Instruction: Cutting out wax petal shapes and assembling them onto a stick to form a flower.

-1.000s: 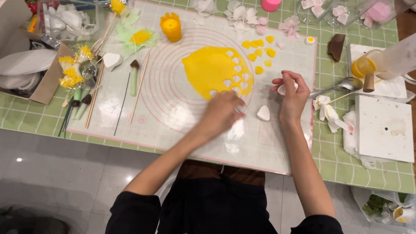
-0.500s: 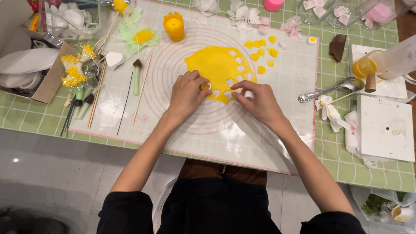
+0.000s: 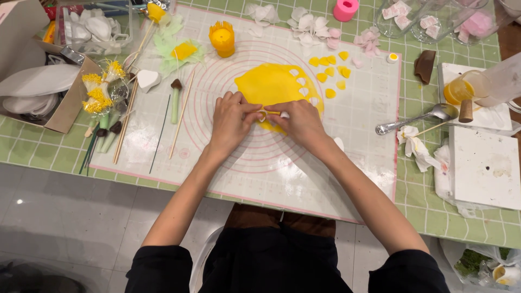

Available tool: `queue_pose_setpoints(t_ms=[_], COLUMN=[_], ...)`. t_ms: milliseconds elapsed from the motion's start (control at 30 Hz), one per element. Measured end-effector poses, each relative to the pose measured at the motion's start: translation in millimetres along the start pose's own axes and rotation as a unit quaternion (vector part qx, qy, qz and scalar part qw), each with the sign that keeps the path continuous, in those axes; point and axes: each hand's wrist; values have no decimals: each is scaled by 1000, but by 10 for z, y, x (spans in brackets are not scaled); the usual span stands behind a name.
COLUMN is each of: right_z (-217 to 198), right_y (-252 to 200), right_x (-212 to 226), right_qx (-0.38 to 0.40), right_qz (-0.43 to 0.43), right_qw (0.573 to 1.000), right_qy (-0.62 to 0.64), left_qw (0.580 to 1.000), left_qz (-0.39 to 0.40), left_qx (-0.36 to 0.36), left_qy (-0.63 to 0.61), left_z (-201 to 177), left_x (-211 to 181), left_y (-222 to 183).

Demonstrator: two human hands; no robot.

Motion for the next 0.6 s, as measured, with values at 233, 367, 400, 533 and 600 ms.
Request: queue_pose_setpoints(t_ms=[233,367,400,533,600], right_z=[-24,-45,-36,-31,-21], right_y=[96,135,139,159,186], right_x=[56,66,62,50,20], right_qx=[57,73,80,81,77], right_qz=[32,63,65,54,22], right_qw=[997,995,994,995,996], right_qy=[-44,-35,-36,-30,-42], left_qw=[998,996,996,996,996], left_qz=[5,3,4,6,11], left_qx=[12,26,30,39,28], left_qy=[68,80,81,84,80], left_z=[29,68,72,39,50], left_x=[7,49,59,31,39], left_y=[1,2,-7,4,6])
Point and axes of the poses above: each hand's wrist, its own y-axis towards the middle knuckle, its own z-axis out of the palm, x = y × z, and after that the axes turned 2 degrees about -x, right-handed
